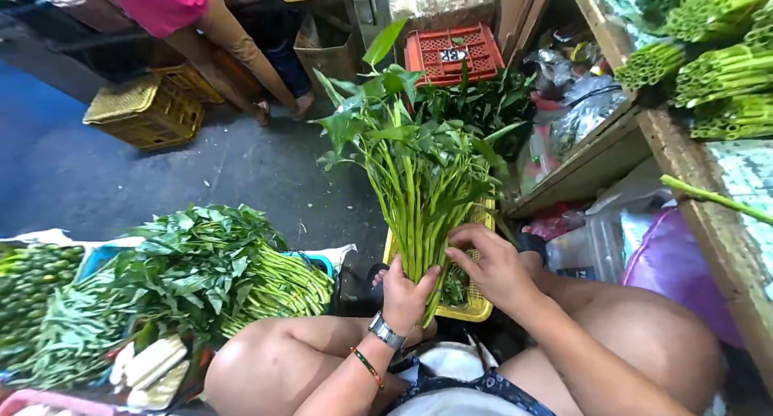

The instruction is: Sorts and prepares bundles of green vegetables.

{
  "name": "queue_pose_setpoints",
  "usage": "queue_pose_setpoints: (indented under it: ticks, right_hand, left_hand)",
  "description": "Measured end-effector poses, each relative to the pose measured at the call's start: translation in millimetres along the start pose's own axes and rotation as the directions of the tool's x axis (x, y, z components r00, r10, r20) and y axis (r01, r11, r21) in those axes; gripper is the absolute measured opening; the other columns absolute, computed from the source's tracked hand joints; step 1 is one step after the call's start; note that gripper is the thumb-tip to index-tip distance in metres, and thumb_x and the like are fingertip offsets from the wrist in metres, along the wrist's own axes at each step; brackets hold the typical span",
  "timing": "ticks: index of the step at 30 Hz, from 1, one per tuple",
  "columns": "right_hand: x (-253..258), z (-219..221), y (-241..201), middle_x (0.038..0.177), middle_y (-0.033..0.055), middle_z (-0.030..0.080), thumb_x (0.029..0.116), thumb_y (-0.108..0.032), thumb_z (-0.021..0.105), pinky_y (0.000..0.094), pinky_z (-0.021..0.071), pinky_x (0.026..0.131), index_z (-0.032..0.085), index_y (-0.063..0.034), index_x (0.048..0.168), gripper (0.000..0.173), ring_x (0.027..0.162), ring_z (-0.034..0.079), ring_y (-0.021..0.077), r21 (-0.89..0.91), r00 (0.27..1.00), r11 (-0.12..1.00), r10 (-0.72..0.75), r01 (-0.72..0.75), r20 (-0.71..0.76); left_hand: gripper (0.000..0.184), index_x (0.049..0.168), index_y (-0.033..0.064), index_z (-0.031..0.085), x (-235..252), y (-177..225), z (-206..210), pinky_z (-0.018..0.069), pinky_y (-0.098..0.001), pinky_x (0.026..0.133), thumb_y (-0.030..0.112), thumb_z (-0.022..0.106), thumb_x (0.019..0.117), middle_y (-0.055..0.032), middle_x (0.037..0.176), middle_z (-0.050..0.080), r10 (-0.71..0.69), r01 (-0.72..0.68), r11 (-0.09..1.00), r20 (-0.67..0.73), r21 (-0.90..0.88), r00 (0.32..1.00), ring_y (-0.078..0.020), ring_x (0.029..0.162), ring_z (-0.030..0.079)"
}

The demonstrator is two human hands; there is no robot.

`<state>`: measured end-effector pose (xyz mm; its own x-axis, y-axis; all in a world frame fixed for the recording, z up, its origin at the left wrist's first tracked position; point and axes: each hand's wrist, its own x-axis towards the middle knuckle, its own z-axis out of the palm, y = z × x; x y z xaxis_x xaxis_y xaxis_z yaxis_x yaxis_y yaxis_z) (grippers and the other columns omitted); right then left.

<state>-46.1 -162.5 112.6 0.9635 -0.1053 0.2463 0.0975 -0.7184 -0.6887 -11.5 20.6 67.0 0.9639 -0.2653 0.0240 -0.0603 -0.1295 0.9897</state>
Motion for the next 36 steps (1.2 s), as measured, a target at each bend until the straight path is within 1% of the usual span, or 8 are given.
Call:
queue_pose_setpoints:
  ticks: [4, 16, 21, 25, 27, 30, 34, 36]
  right_hand:
    - [4, 6, 8, 0.104, 0.0093, 0.072, 0.1057, -0.031, 0.056, 0.0439, 0.0598, 0.082, 0.072, -0.0201, 0.128, 0.03, 0.092, 0.071, 0.0259, -0.251, 0.996, 0.964, -0.08, 0.086, 0.034]
    - [3, 0, 14, 0.106, 0.01, 0.07, 0.1018, -0.032, 0.063, 0.0415, 0.0601, 0.076, 0.077, -0.0188, 0.116, 0.024, 0.089, 0.07, 0.0236, -0.157, 0.996, 0.987, -0.032, 0.044, 0.078]
    - [8, -6, 17, 0.108, 0.0078, 0.069, 0.102, -0.032, 0.062, 0.0399, 0.0587, 0.083, 0.078, -0.0214, 0.106, 0.02, 0.095, 0.069, 0.0206, -0.125, 0.99, 0.99, -0.045, 0.061, 0.131]
    - [5, -47, 11, 0.11, 0.0037, 0.07, 0.1008, -0.029, 0.064, 0.0353, 0.0565, 0.091, 0.074, -0.013, 0.108, 0.02, 0.099, 0.067, 0.0127, 0.161, 0.843, 0.966, 0.087, -0.202, 0.531]
    - [4, -56, 20, 0.1, 0.0049, 0.073, 0.0937, -0.024, 0.074, 0.0379, 0.0597, 0.082, 0.072, -0.0097, 0.111, 0.022, 0.089, 0.07, 0.016, 0.014, 0.721, 0.938, 0.258, -0.347, 0.643]
    - [8, -33, 26, 0.129, 0.0168, 0.066, 0.0941, -0.017, 0.07, 0.0625, 0.0435, 0.106, 0.064, -0.011, 0.136, 0.043, 0.123, 0.061, 0.0368, -0.507, 0.695, 0.78, 0.592, -0.367, 0.409]
    - [9, -20, 9, 0.112, 0.0045, 0.074, 0.1031, -0.027, 0.058, 0.0396, 0.057, 0.095, 0.075, -0.0151, 0.118, 0.026, 0.104, 0.071, 0.0172, -0.177, 0.968, 0.969, 0.2, -0.172, 0.154]
    - [8, -7, 5, 0.102, 0.0011, 0.074, 0.1021, -0.033, 0.061, 0.0314, 0.0585, 0.086, 0.077, -0.0154, 0.111, 0.025, 0.094, 0.07, 0.0107, -0.099, 0.998, 0.995, 0.019, -0.024, -0.052]
  left_hand:
    - [0.043, 0.119, -0.0012, 0.062, -5, 0, 2, 0.0645, -0.0338, 0.081, 0.017, 0.081, 0.0855, -0.0062, 0.095, 0.075, -0.042, 0.042, 0.999, 0.037, -0.002, 0.998, -0.0131, 0.085, 0.074]
    - [0.043, 0.12, 0.0004, 0.063, -6, 7, 2, 0.0639, -0.0318, 0.08, 0.02, 0.081, 0.086, -0.0045, 0.095, 0.075, -0.042, 0.036, 0.997, 0.081, 0.071, 0.996, -0.0106, 0.084, 0.074]
    - [0.042, 0.118, 0.0027, 0.065, -7, 4, 1, 0.0641, -0.0322, 0.08, 0.023, 0.082, 0.0862, -0.003, 0.093, 0.075, -0.028, 0.017, 0.993, 0.089, 0.119, 0.996, -0.0099, 0.083, 0.074]
    - [0.049, 0.122, 0.0077, 0.066, 1, 8, -7, 0.0614, -0.0399, 0.082, 0.041, 0.077, 0.0879, -0.0031, 0.095, 0.075, -0.086, 0.051, 0.905, 0.064, 0.423, 0.994, -0.0129, 0.086, 0.073]
    - [0.054, 0.127, 0.0089, 0.065, 3, 14, -10, 0.0593, -0.0482, 0.085, 0.047, 0.073, 0.0897, -0.0068, 0.099, 0.076, -0.145, 0.097, 0.829, 0.044, 0.551, 0.989, -0.0205, 0.091, 0.074]
    - [0.056, 0.132, 0.0112, 0.062, 6, 23, -13, 0.0575, -0.0534, 0.085, 0.05, 0.068, 0.0922, -0.0097, 0.104, 0.075, -0.213, 0.146, 0.715, 0.014, 0.684, 0.977, -0.0272, 0.095, 0.074]
    - [0.054, 0.134, 0.0107, 0.061, 9, 25, -14, 0.0583, -0.0537, 0.083, 0.047, 0.066, 0.0953, -0.0117, 0.108, 0.075, -0.236, 0.161, 0.649, -0.005, 0.743, 0.972, -0.0304, 0.095, 0.074]
    - [0.052, 0.135, 0.0114, 0.06, 10, 24, -14, 0.0583, -0.0537, 0.083, 0.045, 0.065, 0.0955, -0.0121, 0.109, 0.074, -0.27, 0.179, 0.632, -0.003, 0.754, 0.963, -0.0308, 0.096, 0.074]
